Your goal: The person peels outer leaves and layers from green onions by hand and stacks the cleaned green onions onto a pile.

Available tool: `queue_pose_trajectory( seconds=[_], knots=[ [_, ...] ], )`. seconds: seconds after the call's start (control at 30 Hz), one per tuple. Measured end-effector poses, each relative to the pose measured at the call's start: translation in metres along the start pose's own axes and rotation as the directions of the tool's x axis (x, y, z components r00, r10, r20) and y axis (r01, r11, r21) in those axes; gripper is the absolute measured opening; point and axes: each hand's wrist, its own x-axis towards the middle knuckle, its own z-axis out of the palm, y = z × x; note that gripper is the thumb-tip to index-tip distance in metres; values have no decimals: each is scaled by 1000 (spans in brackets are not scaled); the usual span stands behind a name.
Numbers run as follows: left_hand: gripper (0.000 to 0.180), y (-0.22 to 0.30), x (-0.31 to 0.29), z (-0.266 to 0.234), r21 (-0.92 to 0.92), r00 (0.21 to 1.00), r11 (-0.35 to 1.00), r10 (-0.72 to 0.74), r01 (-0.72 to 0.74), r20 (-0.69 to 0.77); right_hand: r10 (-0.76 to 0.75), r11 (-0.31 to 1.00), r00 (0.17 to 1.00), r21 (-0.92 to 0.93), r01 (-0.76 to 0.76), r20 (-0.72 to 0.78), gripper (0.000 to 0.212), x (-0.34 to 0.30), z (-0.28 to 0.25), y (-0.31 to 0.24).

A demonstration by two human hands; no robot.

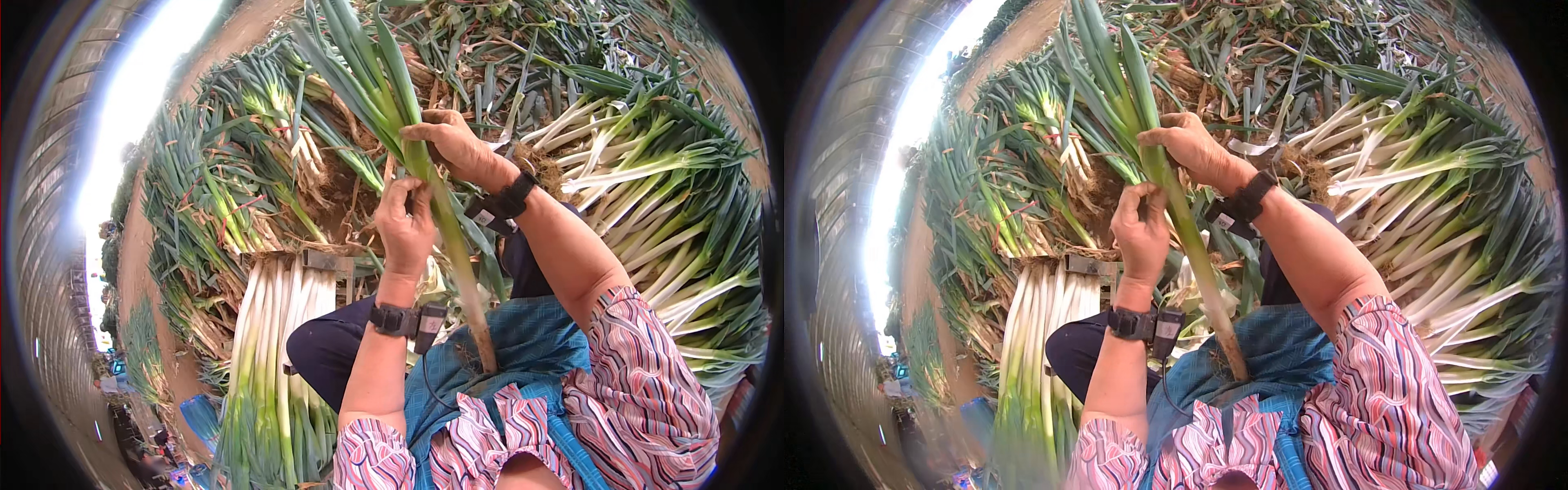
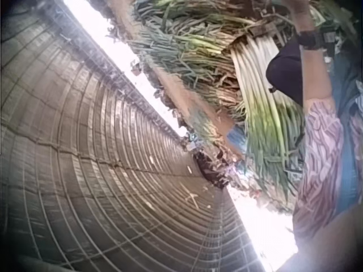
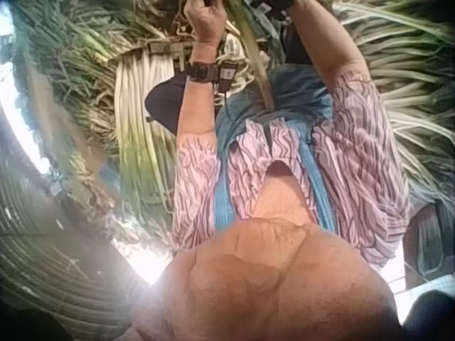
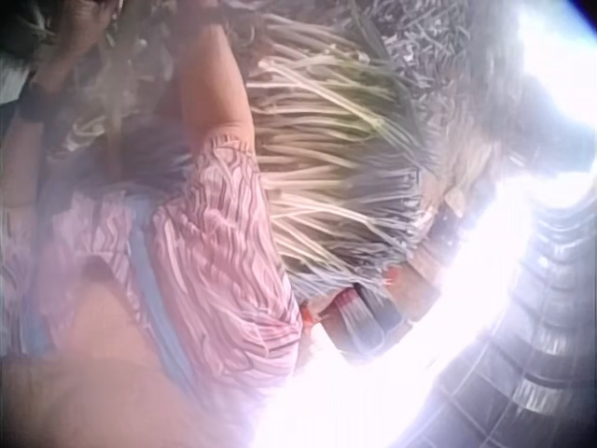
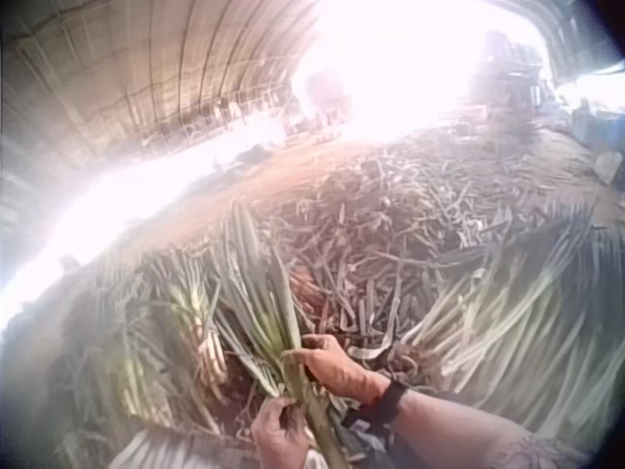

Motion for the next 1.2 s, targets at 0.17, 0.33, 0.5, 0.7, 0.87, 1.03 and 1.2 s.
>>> queue_pose_trajectory(
  seconds=[0.17, 0.33, 0.5, 0.7, 0.87, 1.03, 1.2],
  knots=[
    [8, 7, -28, -2, 98, 995, 994, -52, 43, 91, 35, 997, 995, 71, -28, -91, 29, 5, -16, -8],
    [11, -7, -113, -32, 37, 727, 786, -587, 617, 355, 58, 970, 995, 239, -36, -84, 26, 13, -31, -20],
    [29, -1, -23, -38, 67, 698, 754, -635, 654, 330, 94, 849, 978, 499, -175, 185, 40, 21, -41, -1],
    [21, 9, 21, -32, -523, 684, 443, -520, 728, 511, 17, 761, 873, 559, -328, 488, 39, 11, -11, -9],
    [18, 0, 17, -33, -539, 668, 400, -517, 742, 536, -33, 730, 822, 575, -369, 569, 44, 14, -17, -2],
    [15, -10, 0, -30, -594, 704, 399, -531, 698, 471, -27, 787, 818, 517, -337, 574, 47, 13, -12, -2],
    [16, -19, -17, -18, -697, 584, 84, -623, 712, 521, -75, 749, 765, 543, -380, 639, 43, 13, -1, 6]
  ],
)
